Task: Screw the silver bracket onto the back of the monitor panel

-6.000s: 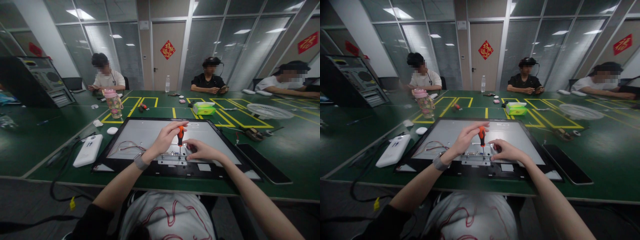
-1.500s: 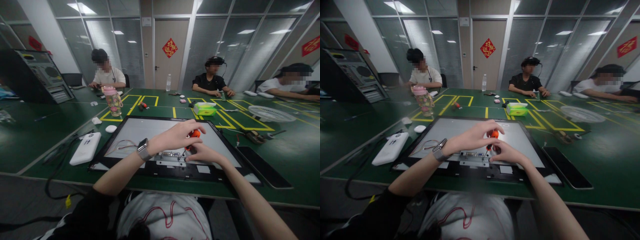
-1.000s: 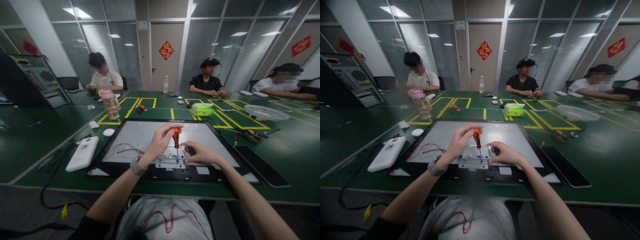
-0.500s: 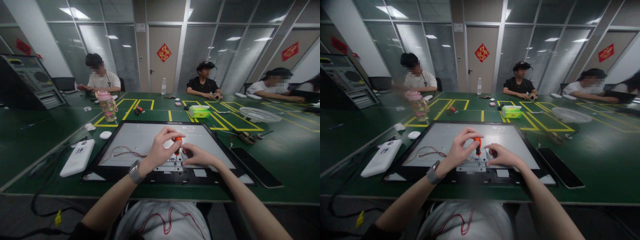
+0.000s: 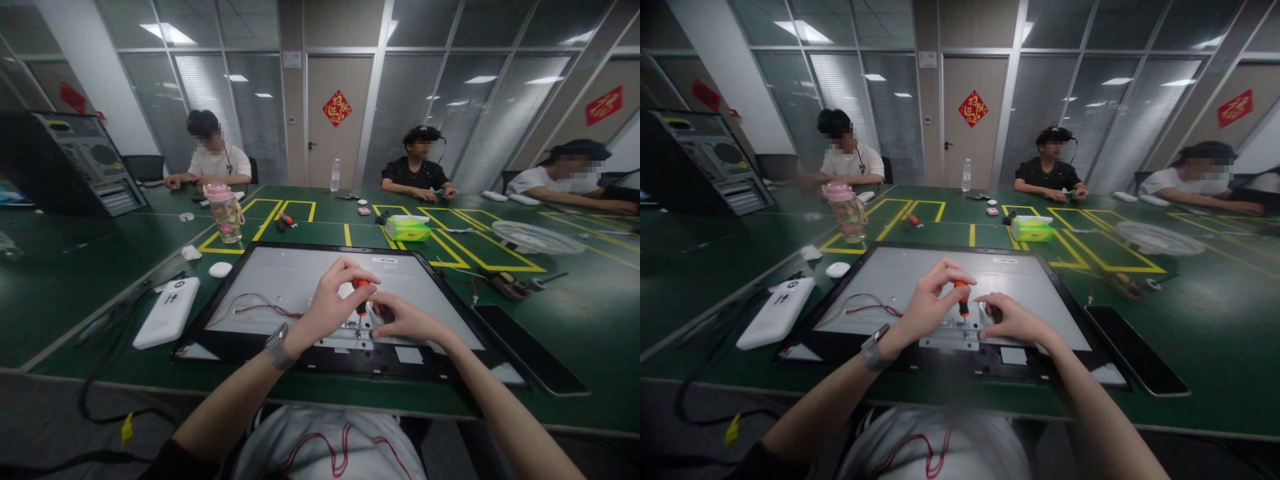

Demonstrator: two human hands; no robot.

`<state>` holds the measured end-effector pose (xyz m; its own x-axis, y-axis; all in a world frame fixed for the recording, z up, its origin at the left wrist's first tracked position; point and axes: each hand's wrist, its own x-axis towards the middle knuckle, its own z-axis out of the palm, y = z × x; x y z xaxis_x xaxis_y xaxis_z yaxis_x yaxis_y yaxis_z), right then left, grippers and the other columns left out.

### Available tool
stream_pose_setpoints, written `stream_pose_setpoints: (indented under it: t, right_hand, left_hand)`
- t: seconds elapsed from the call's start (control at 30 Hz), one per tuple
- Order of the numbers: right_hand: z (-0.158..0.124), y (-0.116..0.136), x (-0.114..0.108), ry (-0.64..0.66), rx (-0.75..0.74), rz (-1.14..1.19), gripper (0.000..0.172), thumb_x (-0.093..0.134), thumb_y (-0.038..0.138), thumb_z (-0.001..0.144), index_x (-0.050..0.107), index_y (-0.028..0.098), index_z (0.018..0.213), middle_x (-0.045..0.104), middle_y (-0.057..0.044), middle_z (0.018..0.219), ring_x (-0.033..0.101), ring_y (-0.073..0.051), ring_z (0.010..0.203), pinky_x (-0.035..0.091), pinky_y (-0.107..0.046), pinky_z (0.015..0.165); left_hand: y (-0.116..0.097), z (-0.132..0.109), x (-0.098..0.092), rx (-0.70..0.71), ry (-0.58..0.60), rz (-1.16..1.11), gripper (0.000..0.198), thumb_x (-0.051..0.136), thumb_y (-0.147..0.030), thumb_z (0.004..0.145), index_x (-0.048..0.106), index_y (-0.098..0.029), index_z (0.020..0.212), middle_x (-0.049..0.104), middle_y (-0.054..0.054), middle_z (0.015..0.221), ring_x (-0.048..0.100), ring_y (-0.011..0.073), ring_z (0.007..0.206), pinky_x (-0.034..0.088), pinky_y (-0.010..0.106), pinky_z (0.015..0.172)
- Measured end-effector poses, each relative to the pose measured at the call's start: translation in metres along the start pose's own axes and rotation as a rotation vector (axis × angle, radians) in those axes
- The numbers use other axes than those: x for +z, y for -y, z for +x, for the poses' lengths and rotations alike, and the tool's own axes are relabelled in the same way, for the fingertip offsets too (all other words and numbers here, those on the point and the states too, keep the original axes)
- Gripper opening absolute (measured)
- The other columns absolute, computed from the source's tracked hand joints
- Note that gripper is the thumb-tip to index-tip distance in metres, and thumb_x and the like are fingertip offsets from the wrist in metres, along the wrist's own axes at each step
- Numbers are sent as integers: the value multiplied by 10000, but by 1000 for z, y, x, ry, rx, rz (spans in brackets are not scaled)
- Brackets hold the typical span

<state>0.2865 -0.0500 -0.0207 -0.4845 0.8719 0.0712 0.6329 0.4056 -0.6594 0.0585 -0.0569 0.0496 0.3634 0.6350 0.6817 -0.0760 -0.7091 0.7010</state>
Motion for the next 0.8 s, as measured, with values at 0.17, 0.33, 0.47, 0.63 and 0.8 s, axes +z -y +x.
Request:
stream_pose_setpoints:
  t: [0.17, 0.33, 0.47, 0.63, 0.8]
  right_hand:
    - [0, -3, 1, -8, 5, 10, 694, 807, 541, 652, 608, 180, 1211, 545, -23, 875, 515, -207, 807, 450, -319, 739]
    - [0, -4, 1, -9, 3, 6, 686, 791, 557, 667, 607, 195, 1219, 544, -19, 867, 504, -198, 782, 445, -310, 712]
    - [0, -2, 0, -5, 13, 14, 709, 798, 537, 662, 592, 188, 1243, 539, -22, 873, 523, -214, 810, 448, -329, 745]
    - [0, 0, -1, 11, 9, 9, 668, 800, 476, 679, 588, 188, 1243, 544, -34, 875, 528, -224, 822, 446, -340, 757]
    - [0, 0, -1, 5, 1, 9, 680, 793, 501, 674, 597, 188, 1244, 539, -22, 857, 531, -217, 813, 446, -331, 747]
  left_hand:
    - [0, 0, -2, -49, 64, -47, 268, 455, -217, 968, 698, -193, 1076, 639, 66, 993, 604, 164, 952, 479, 314, 880]
    - [4, -2, -1, -38, -13, -3, 170, 639, -293, 874, 742, -205, 977, 573, 55, 958, 579, 164, 906, 490, 311, 872]
    - [2, -1, -3, -93, 33, -82, 260, 476, -241, 952, 702, -195, 1072, 609, 65, 975, 599, 167, 914, 499, 313, 844]
    - [1, -1, -4, -75, -20, -8, 149, 593, -269, 895, 716, -198, 941, 577, 51, 953, 583, 176, 903, 501, 306, 819]
    - [8, -4, 1, -30, -136, 6, 191, 533, -260, 935, 707, -188, 962, 603, 52, 921, 592, 166, 890, 496, 311, 818]
